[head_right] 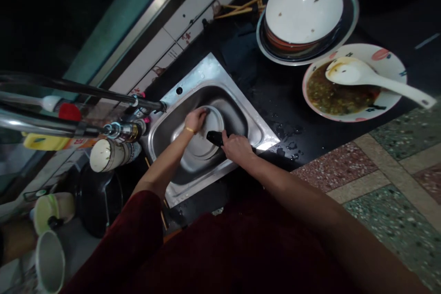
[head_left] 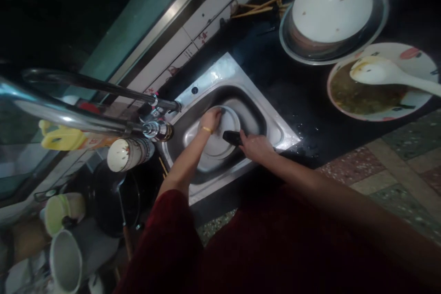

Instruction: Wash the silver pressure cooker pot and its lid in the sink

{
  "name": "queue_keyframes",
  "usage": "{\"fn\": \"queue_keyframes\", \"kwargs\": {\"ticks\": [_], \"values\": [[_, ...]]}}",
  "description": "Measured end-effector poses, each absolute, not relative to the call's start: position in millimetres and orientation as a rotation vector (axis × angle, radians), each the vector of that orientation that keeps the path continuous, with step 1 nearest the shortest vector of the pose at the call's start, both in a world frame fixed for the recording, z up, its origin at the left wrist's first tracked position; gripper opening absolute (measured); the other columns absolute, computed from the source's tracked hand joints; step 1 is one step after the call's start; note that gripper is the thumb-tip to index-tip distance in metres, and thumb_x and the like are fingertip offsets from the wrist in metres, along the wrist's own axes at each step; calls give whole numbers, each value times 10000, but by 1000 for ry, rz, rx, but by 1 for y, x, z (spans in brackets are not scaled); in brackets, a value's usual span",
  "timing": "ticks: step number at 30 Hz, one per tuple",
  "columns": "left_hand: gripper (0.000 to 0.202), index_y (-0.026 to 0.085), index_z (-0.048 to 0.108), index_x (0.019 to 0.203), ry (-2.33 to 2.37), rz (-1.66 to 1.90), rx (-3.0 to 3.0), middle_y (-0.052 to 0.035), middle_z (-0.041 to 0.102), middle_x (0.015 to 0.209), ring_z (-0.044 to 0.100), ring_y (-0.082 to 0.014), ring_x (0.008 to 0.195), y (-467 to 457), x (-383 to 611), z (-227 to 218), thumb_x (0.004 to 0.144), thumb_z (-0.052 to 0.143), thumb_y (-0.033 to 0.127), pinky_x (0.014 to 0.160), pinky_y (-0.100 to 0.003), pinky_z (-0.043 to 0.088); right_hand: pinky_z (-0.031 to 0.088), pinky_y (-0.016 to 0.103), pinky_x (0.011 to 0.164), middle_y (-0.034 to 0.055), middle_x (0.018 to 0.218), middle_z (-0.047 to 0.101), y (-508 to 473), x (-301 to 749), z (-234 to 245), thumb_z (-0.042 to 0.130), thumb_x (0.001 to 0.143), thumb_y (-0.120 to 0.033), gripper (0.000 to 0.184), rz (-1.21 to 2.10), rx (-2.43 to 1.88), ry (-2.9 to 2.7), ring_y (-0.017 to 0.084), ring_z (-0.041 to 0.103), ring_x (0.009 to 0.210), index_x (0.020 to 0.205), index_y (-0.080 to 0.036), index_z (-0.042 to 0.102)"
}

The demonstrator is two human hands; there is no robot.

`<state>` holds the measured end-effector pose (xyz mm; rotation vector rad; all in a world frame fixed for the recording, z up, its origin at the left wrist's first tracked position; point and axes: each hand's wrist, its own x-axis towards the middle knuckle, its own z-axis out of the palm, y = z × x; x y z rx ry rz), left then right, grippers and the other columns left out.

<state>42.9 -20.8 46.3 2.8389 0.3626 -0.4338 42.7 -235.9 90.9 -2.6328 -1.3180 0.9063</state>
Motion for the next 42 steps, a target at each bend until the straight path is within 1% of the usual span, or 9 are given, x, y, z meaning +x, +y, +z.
{"fn": "queue_keyframes", "kwargs": {"ticks": [5,8,16,21,25,31,37,40,42], "values": [[303,233,671,1121,-324,-638,2811,-70,647,1018,565,-199,965,-34,38,64,907,462,286,876,-310,417,463,332,745,225,1054,625,-235,41,88,376,957,-424,618,886,-2639,-1314,265,645,904,1458,-73,287],[310,238,688,1079,-511,-721,2749,-77,623,962,543,-202,915,-36,40,70,915,463,374,868,-324,396,462,339,739,227,1057,623,-235,40,87,380,956,-418,608,890,-2619,-1298,267,643,895,1452,-75,297],[254,211,678,1045,-124,-792,2968,-97,582,1062,497,-255,1017,-37,77,63,885,496,288,856,-370,381,464,353,742,219,1047,627,-236,39,87,395,953,-399,610,863,-2589,-1283,275,641,901,1459,-73,296],[186,264,703,945,-224,-904,2826,-54,553,1135,460,-262,1094,-46,67,71,846,567,344,882,-381,374,468,358,737,242,1038,626,-235,37,84,382,955,-366,581,847,-2575,-1264,281,645,907,1418,-17,345],[213,248,702,981,-114,-922,2909,-77,539,1107,477,-263,1054,-46,74,74,833,571,328,863,-381,385,476,366,731,252,1021,629,-234,34,81,393,947,-339,547,790,-2588,-1231,288,651,894,1350,31,405],[174,250,705,911,-483,-1019,2826,-56,575,1030,487,-228,990,-47,75,76,829,573,328,864,-348,378,481,369,736,263,1023,630,-232,31,79,389,947,-316,527,777,-2571,-1230,290,651,903,1337,38,410],[217,235,686,989,-316,-1061,2957,-85,562,1108,468,-254,1052,-53,83,81,858,517,273,811,-358,394,479,367,737,258,1032,634,-232,30,77,395,942,-305,512,779,-2555,-1204,288,653,898,1335,23,417],[160,253,700,913,-370,-1169,2841,-57,575,1109,461,-265,1073,-52,84,80,818,586,311,837,-378,392,477,362,737,261,1032,633,-232,30,76,401,940,-302,510,773,-2548,-1198,287,654,900,1331,25,422],[153,241,700,899,-263,-1057,2887,-63,579,1111,462,-281,1084,-45,86,76,807,606,317,858,-411,389,477,362,734,261,1028,633,-232,30,75,407,937,-299,511,762,-2552,-1191,287,654,898,1328,30,425]]}}
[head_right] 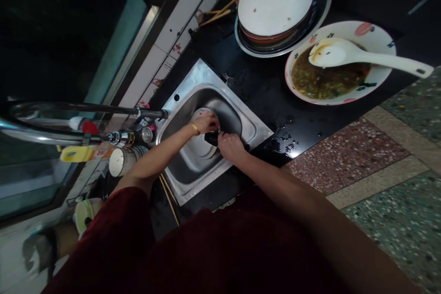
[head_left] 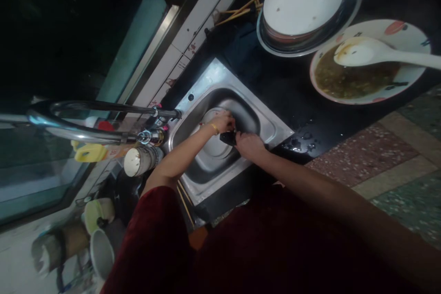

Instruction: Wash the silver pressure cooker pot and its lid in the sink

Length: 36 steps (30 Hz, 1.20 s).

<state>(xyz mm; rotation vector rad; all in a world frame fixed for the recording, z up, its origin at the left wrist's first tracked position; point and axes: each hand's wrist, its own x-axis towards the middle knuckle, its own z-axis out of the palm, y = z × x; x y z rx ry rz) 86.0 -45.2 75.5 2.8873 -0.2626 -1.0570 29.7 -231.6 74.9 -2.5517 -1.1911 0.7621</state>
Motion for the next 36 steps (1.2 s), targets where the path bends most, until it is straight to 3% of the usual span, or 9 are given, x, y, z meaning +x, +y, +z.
{"fn": "queue_keyframes", "kwargs": {"ticks": [6,10,14,21,27,31,36], "values": [[201,170,687,924,181,-393,2848,-89,638,997,547,-217,1011,-43,48,51,893,501,239,925,-383,405,480,347,713,252,1016,640,-233,30,77,407,938,-302,508,753,-2542,-1179,273,660,876,1324,29,426],[271,209,701,956,-8,-230,2666,-54,691,1024,576,-180,1017,-45,16,34,940,438,273,971,-381,403,484,355,734,247,1007,644,-233,31,80,407,940,-310,507,754,-2547,-1180,275,661,888,1316,30,430],[309,185,703,980,170,-143,2724,-87,692,1072,577,-204,1062,-27,38,17,941,411,277,989,-412,414,486,351,726,236,998,649,-233,33,82,450,928,-358,530,767,-2556,-1174,274,663,882,1301,19,446],[326,194,670,997,-168,-162,2688,-72,661,1102,538,-190,1168,-22,30,17,935,355,244,1065,-404,394,472,353,737,244,991,651,-234,34,87,461,929,-333,521,791,-2537,-1182,277,660,888,1309,23,450],[339,152,641,1066,136,-218,2750,-115,654,1134,563,-213,1153,-17,38,20,927,337,214,1031,-428,440,441,386,783,231,987,658,-237,33,85,459,937,-340,523,768,-2537,-1221,270,653,885,1327,9,449],[352,183,662,1078,-201,-303,2672,-74,643,1204,462,-195,1296,-35,25,32,944,343,253,1119,-416,368,423,397,805,241,1010,653,-237,33,84,453,943,-334,517,780,-2559,-1205,271,654,896,1329,9,443],[412,107,621,1194,57,-338,2745,-131,604,1289,437,-216,1331,-34,33,38,937,315,205,1147,-440,319,413,388,824,233,1025,653,-237,33,87,488,929,-357,538,795,-2563,-1209,268,649,914,1331,-1,444]]}}
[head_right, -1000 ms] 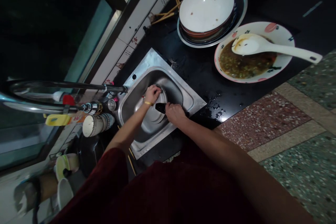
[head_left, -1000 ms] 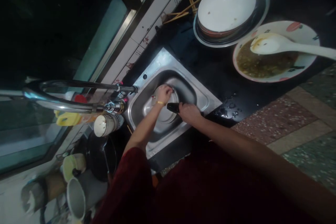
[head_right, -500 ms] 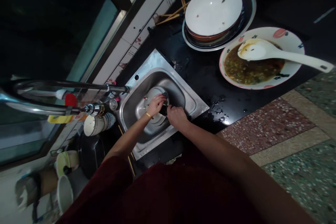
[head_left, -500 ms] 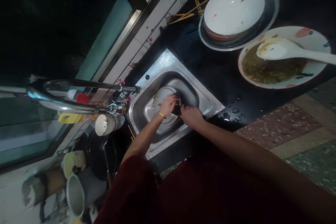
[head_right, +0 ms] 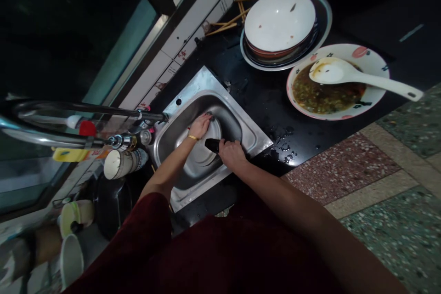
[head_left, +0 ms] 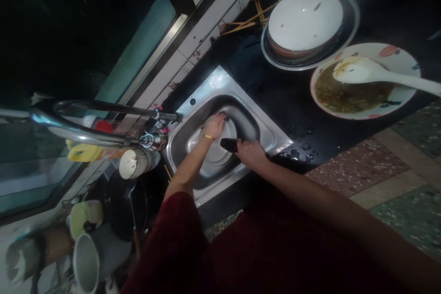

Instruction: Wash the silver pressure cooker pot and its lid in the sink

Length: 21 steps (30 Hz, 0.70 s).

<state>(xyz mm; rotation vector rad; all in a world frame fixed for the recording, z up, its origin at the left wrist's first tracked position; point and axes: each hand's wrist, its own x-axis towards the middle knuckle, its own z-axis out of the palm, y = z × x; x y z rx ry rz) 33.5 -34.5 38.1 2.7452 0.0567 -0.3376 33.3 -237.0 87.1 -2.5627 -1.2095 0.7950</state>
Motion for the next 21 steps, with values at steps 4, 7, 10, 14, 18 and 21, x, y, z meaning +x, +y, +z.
{"fn": "queue_keyframes", "kwargs": {"ticks": [4,7,10,14,18,21], "values": [[434,166,581,1273,-63,-424,2665,-79,548,1373,364,-209,1383,-47,7,44,963,298,277,1164,-454,278,409,391,827,234,1026,654,-237,33,86,487,930,-353,534,802,-2566,-1204,266,649,903,1333,-4,444],[475,159,517,1344,8,-457,2646,-78,472,1444,303,-219,1414,-47,3,43,981,245,303,1177,-454,243,410,389,817,244,1027,648,-236,32,84,476,934,-340,531,786,-2570,-1216,268,646,906,1330,10,436],[507,72,431,1396,414,-373,2696,-160,398,1481,289,-273,1417,-42,22,32,973,265,298,1171,-490,234,416,386,804,237,1008,651,-236,31,83,486,928,-363,549,766,-2581,-1240,272,643,904,1325,12,429],[522,111,390,1424,537,-219,2656,-159,390,1487,271,-267,1425,-55,-4,25,959,295,327,1167,-501,244,422,380,792,223,975,659,-239,30,86,501,923,-380,539,737,-2614,-1261,268,653,881,1298,4,446],[558,98,318,1462,471,-222,2608,-157,319,1525,226,-218,1442,-69,-75,31,966,214,332,1191,-449,215,416,371,790,217,961,662,-239,32,87,494,930,-357,527,690,-2626,-1312,262,656,869,1312,2,436],[563,77,330,1453,591,-225,2584,-157,343,1514,216,-212,1444,-67,-91,30,962,211,325,1198,-432,207,409,362,781,217,961,661,-239,33,86,485,934,-358,531,681,-2655,-1346,259,656,861,1319,2,427]]}}
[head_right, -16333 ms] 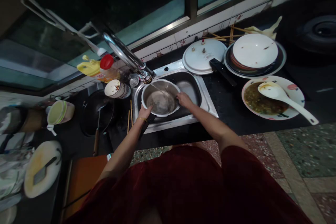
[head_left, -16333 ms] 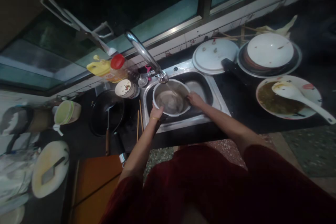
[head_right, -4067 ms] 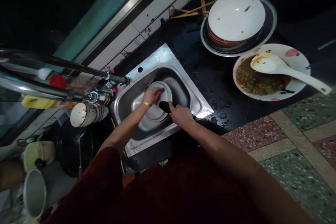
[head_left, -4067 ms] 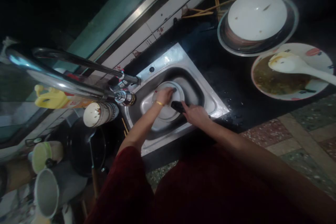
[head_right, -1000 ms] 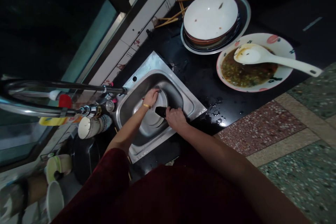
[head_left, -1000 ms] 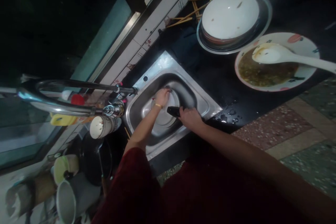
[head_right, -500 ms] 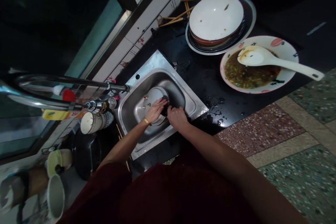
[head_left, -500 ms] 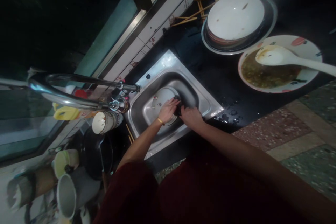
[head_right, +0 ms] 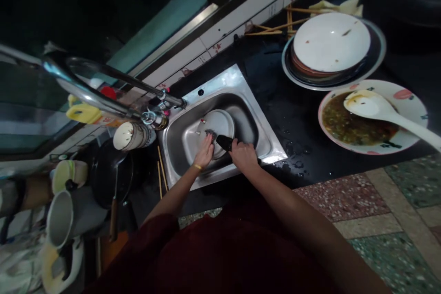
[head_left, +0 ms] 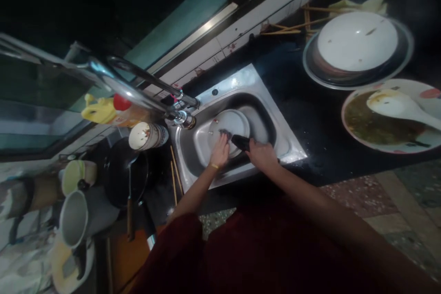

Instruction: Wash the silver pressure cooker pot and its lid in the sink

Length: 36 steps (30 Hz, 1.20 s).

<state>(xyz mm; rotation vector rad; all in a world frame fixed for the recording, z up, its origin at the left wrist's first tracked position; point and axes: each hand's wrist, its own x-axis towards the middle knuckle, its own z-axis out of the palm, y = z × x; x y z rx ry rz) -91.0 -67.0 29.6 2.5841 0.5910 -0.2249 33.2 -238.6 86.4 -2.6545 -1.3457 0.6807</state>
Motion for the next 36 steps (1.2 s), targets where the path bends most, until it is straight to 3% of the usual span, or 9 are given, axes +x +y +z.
{"fn": "queue_keyframes", "kwargs": {"ticks": [7,12,17,23,28,33,36], "values": [[539,99,366,1435,697,-89,2529,-126,403,1486,267,-196,1428,-81,-84,21,955,225,300,1203,-416,208,411,339,740,207,952,657,-239,34,85,421,953,-394,533,666,-2770,-1438,256,662,856,1331,-19,404],[552,-9,387,1396,1047,-190,2438,-210,405,1462,287,-250,1419,-68,-82,23,920,266,241,1194,-446,204,427,333,718,179,927,661,-238,32,83,397,956,-417,518,650,-2854,-1474,255,670,837,1312,-41,398],[556,43,366,1419,818,-31,2462,-181,382,1486,262,-251,1430,-95,-84,23,923,289,281,1171,-456,251,440,319,711,165,932,665,-236,31,85,389,956,-424,484,690,-2891,-1455,249,681,838,1288,-70,391],[546,-12,384,1385,1115,-79,2334,-236,405,1453,324,-294,1397,-94,-73,23,909,300,241,1142,-475,283,456,315,697,161,924,670,-234,30,93,382,957,-415,440,677,-2925,-1490,246,690,835,1242,-81,413],[602,32,359,1415,996,31,2340,-208,333,1505,252,-302,1427,-106,-74,13,902,373,348,1153,-460,264,464,318,695,162,917,673,-234,30,90,372,963,-410,445,646,-2920,-1505,249,692,832,1254,-74,397],[611,-78,359,1370,1372,-108,2070,-303,350,1457,308,-324,1400,-58,-71,8,912,340,325,1153,-448,258,466,313,662,147,893,673,-236,30,87,399,951,-404,420,644,-2908,-1496,256,694,805,1217,-80,421],[648,-38,361,1385,1251,-56,2126,-270,343,1477,287,-320,1410,-67,-72,9,905,380,397,1161,-442,249,468,312,658,153,911,671,-236,31,86,388,955,-406,438,653,-2916,-1505,255,694,805,1244,-77,401]]}}
